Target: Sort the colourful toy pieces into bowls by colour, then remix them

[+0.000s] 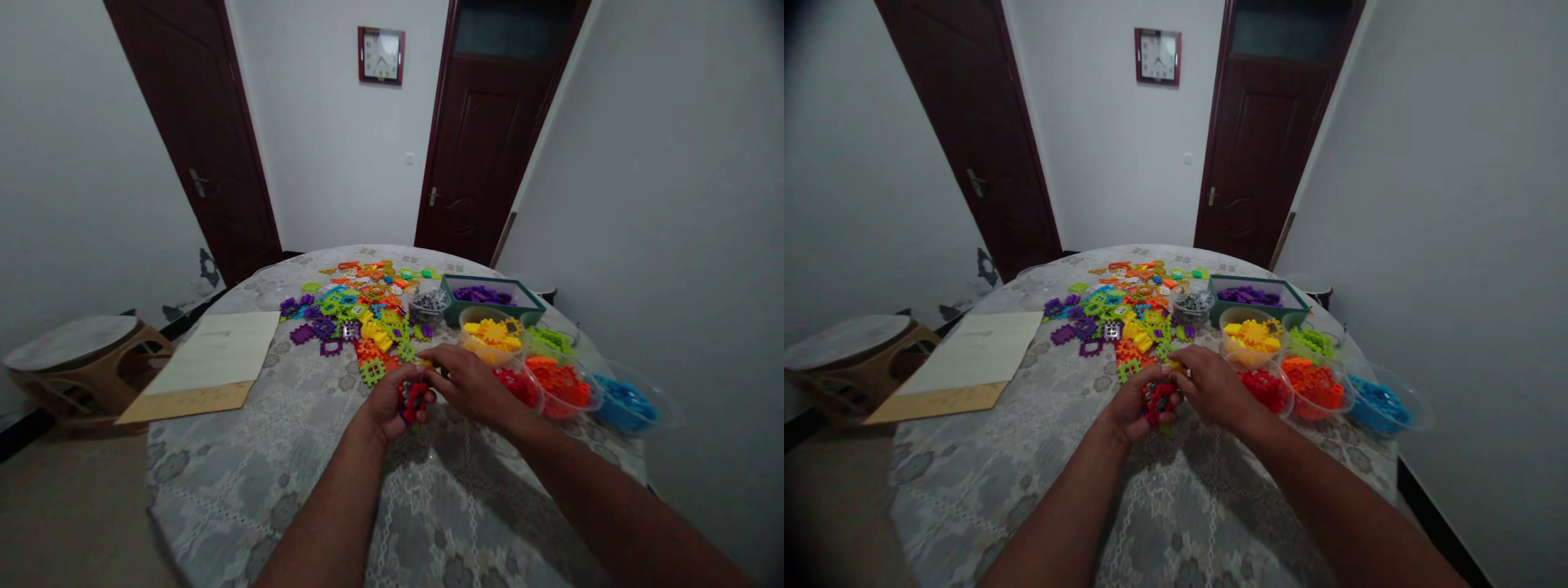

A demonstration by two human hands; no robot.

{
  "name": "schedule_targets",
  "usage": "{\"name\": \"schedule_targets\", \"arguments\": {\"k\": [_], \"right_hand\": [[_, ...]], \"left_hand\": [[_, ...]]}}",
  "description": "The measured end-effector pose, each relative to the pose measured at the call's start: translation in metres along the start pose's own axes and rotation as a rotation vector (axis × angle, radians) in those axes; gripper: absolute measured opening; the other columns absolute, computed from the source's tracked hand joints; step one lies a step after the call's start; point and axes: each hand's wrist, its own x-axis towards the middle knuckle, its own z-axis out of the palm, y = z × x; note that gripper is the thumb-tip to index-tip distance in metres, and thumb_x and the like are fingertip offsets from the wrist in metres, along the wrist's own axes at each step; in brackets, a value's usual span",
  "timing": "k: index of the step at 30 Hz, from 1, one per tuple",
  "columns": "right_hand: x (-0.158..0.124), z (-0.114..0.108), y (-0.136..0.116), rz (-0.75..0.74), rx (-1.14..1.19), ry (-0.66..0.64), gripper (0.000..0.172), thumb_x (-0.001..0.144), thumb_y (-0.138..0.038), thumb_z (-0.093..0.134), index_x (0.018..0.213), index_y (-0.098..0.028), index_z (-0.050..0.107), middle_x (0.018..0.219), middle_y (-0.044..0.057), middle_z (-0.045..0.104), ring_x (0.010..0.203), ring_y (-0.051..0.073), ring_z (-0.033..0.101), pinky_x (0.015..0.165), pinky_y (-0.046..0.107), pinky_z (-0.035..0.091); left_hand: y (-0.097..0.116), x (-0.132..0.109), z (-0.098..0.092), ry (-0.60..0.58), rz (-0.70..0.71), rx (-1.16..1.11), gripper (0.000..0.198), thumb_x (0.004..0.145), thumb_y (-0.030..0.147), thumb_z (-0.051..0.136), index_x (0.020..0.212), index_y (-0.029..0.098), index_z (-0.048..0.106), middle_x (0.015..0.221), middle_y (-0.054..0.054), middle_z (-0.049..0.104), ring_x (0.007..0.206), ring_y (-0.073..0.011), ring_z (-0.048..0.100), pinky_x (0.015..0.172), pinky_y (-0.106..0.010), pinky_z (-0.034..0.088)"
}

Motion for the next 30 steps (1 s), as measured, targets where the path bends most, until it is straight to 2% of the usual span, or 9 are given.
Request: {"name": "schedule_targets", "arguments": {"k": [4,7,12,14,18,21,24,26,30], "right_hand": [[-0.006,-0.014,-0.003,0.195,0.162,0.056,0.029,0.099,-0.029,0.061,0.124,-0.022,0.072,0.1,0.004,0.076,0.081,0.018,0.069,0.076,0.031,0.055],[-0.013,-0.035,0.004,0.258,0.181,0.059,0.031,0.097,-0.035,0.062,0.124,-0.022,0.073,0.09,0.002,0.075,0.076,0.017,0.067,0.07,0.03,0.053],[-0.014,-0.076,0.051,0.324,-0.043,0.237,0.033,0.093,-0.033,0.06,0.119,-0.021,0.076,0.113,0.008,0.078,0.09,0.021,0.071,0.082,0.035,0.056],[-0.01,-0.089,0.077,0.379,-0.162,0.3,0.034,0.091,-0.032,0.059,0.118,-0.02,0.076,0.112,0.009,0.079,0.091,0.022,0.072,0.085,0.037,0.056],[-0.008,-0.102,0.118,0.461,-0.293,0.356,0.041,0.087,-0.027,0.057,0.121,-0.018,0.076,0.112,0.012,0.08,0.099,0.026,0.072,0.093,0.041,0.056],[-0.013,-0.103,0.132,0.485,-0.302,0.36,0.042,0.087,-0.027,0.055,0.122,-0.018,0.077,0.119,0.014,0.079,0.106,0.027,0.072,0.099,0.043,0.055],[-0.02,-0.102,0.13,0.502,-0.292,0.339,0.04,0.089,-0.03,0.053,0.118,-0.016,0.078,0.118,0.014,0.079,0.105,0.027,0.073,0.098,0.043,0.055],[-0.023,-0.099,0.118,0.497,-0.275,0.323,0.038,0.092,-0.032,0.053,0.117,-0.017,0.078,0.116,0.013,0.08,0.104,0.027,0.074,0.096,0.043,0.056],[-0.03,-0.084,0.063,0.353,-0.211,0.259,0.033,0.098,-0.036,0.054,0.117,-0.022,0.076,0.118,0.01,0.078,0.1,0.026,0.074,0.093,0.041,0.057]], "left_hand": [[0.004,-0.003,0.003,-0.019,0.018,-0.035,0.031,0.084,0.025,0.075,0.113,0.014,0.069,0.094,-0.008,0.074,0.058,-0.0119,0.064,0.038,-0.019,0.041],[0.006,-0.001,0.003,0.054,0.041,-0.085,0.033,0.086,0.024,0.073,0.117,0.014,0.068,0.095,-0.008,0.074,0.056,-0.0111,0.063,0.038,-0.019,0.041],[0.008,0.005,0.001,0.206,0.039,-0.156,0.02,0.087,0.024,0.071,0.103,0.013,0.066,0.082,-0.004,0.068,0.053,-0.0109,0.063,0.038,-0.018,0.041],[0.008,0.006,0.002,0.227,0.04,-0.166,0.017,0.088,0.024,0.071,0.1,0.013,0.065,0.081,-0.003,0.067,0.053,-0.0111,0.063,0.038,-0.018,0.041],[0.008,0.006,0.001,0.224,0.043,-0.177,0.014,0.094,0.027,0.066,0.099,0.013,0.065,0.079,-0.003,0.068,0.052,-0.0113,0.063,0.039,-0.019,0.042],[0.009,0.007,-0.001,0.211,0.04,-0.195,0.016,0.097,0.029,0.062,0.098,0.014,0.065,0.077,-0.003,0.067,0.052,-0.012,0.064,0.039,-0.019,0.042],[0.01,0.008,-0.002,0.209,0.047,-0.221,0.019,0.099,0.031,0.059,0.097,0.013,0.065,0.076,-0.003,0.067,0.052,-0.0127,0.064,0.039,-0.02,0.043],[0.01,0.008,-0.002,0.216,0.057,-0.241,0.021,0.099,0.033,0.059,0.095,0.013,0.065,0.075,-0.003,0.066,0.052,-0.0131,0.064,0.039,-0.02,0.044],[0.009,0.008,-0.002,0.214,0.051,-0.295,0.023,0.099,0.035,0.058,0.093,0.013,0.064,0.072,-0.004,0.065,0.051,-0.0131,0.062,0.039,-0.02,0.043]]}}
